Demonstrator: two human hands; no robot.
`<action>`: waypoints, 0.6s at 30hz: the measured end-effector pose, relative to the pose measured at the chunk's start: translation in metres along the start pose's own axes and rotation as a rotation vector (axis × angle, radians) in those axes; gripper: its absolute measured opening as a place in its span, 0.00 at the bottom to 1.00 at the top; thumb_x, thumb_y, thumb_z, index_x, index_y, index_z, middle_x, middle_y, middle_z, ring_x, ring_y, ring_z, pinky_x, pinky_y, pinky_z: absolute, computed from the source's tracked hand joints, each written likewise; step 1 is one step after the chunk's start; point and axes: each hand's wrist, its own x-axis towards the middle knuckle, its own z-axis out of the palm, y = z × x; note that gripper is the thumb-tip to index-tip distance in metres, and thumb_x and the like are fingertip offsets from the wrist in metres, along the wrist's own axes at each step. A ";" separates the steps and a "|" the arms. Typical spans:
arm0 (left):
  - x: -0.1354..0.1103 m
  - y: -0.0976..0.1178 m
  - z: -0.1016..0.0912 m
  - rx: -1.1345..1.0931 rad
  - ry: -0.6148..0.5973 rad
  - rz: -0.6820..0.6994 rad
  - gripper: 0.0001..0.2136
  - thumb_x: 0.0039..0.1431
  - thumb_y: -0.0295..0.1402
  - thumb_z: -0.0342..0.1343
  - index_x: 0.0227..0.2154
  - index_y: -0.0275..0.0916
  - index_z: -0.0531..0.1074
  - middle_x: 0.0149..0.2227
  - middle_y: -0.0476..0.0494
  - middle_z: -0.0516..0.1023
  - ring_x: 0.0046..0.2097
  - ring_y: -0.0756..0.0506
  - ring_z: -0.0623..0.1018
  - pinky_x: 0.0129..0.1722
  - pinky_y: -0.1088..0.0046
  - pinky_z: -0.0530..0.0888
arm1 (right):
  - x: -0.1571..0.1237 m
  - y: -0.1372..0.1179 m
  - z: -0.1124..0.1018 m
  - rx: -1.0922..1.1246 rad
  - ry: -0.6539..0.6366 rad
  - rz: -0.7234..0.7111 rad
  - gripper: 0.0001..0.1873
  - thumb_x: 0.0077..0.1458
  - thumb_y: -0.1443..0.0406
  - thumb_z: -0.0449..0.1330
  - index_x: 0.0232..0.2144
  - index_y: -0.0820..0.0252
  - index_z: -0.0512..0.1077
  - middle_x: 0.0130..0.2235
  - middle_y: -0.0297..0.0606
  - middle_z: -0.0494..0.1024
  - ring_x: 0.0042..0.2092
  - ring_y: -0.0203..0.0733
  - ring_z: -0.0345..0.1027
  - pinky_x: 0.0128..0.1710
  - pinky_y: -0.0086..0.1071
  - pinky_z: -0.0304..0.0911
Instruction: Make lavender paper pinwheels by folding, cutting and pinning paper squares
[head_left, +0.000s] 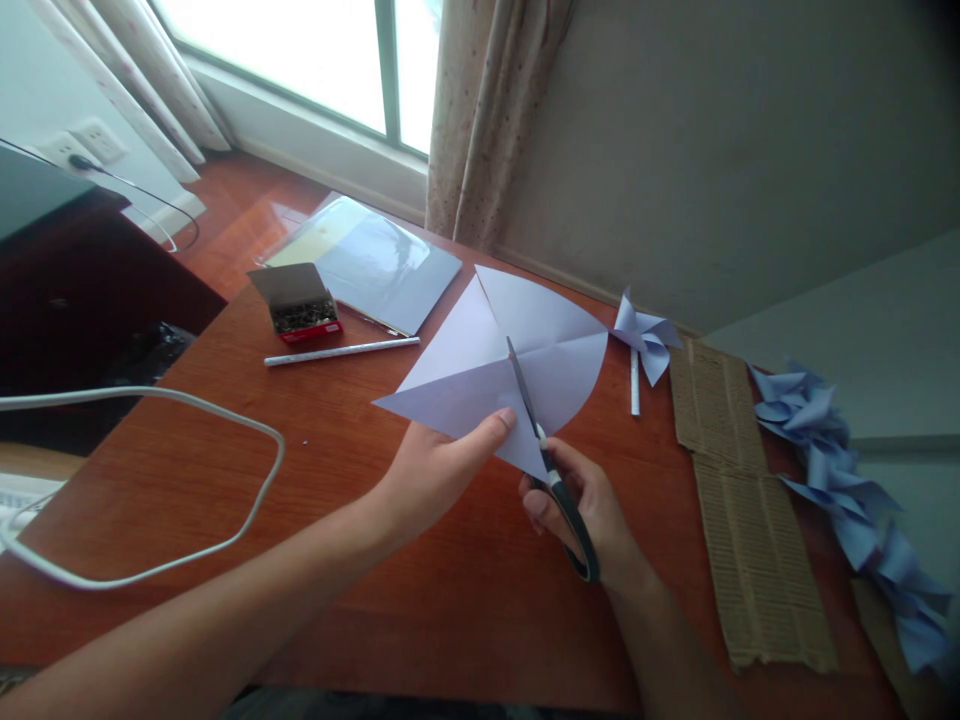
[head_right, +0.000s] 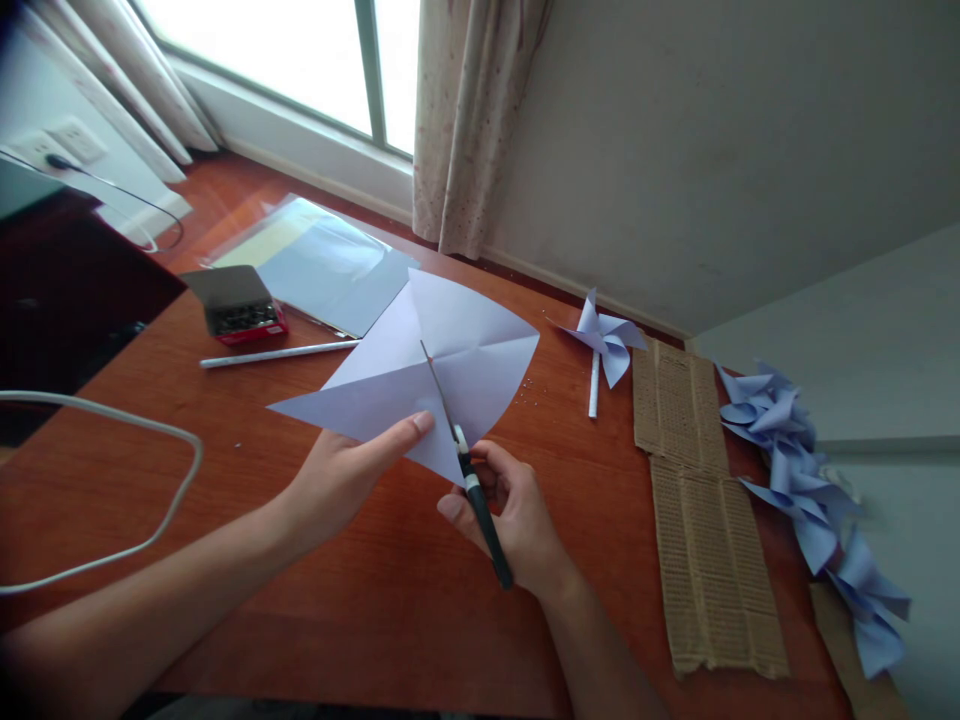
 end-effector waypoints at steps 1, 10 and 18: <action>0.000 0.001 0.000 -0.001 0.001 -0.003 0.10 0.58 0.39 0.62 0.34 0.36 0.75 0.36 0.44 0.81 0.41 0.44 0.77 0.44 0.70 0.75 | 0.000 0.000 0.000 0.001 -0.002 0.001 0.19 0.52 0.56 0.71 0.40 0.58 0.70 0.29 0.30 0.72 0.24 0.29 0.60 0.22 0.24 0.57; 0.000 0.000 0.000 -0.023 0.015 -0.007 0.10 0.57 0.39 0.63 0.35 0.36 0.76 0.38 0.44 0.82 0.41 0.44 0.78 0.44 0.70 0.75 | 0.000 -0.002 0.000 -0.005 0.013 0.023 0.19 0.51 0.57 0.72 0.39 0.58 0.70 0.29 0.30 0.71 0.24 0.30 0.60 0.23 0.25 0.56; 0.002 -0.002 -0.002 -0.031 0.022 0.015 0.10 0.58 0.38 0.64 0.35 0.36 0.76 0.37 0.45 0.81 0.40 0.45 0.78 0.43 0.71 0.76 | 0.000 0.000 -0.002 0.060 -0.059 -0.008 0.25 0.52 0.51 0.70 0.44 0.58 0.68 0.29 0.32 0.72 0.26 0.33 0.61 0.25 0.27 0.57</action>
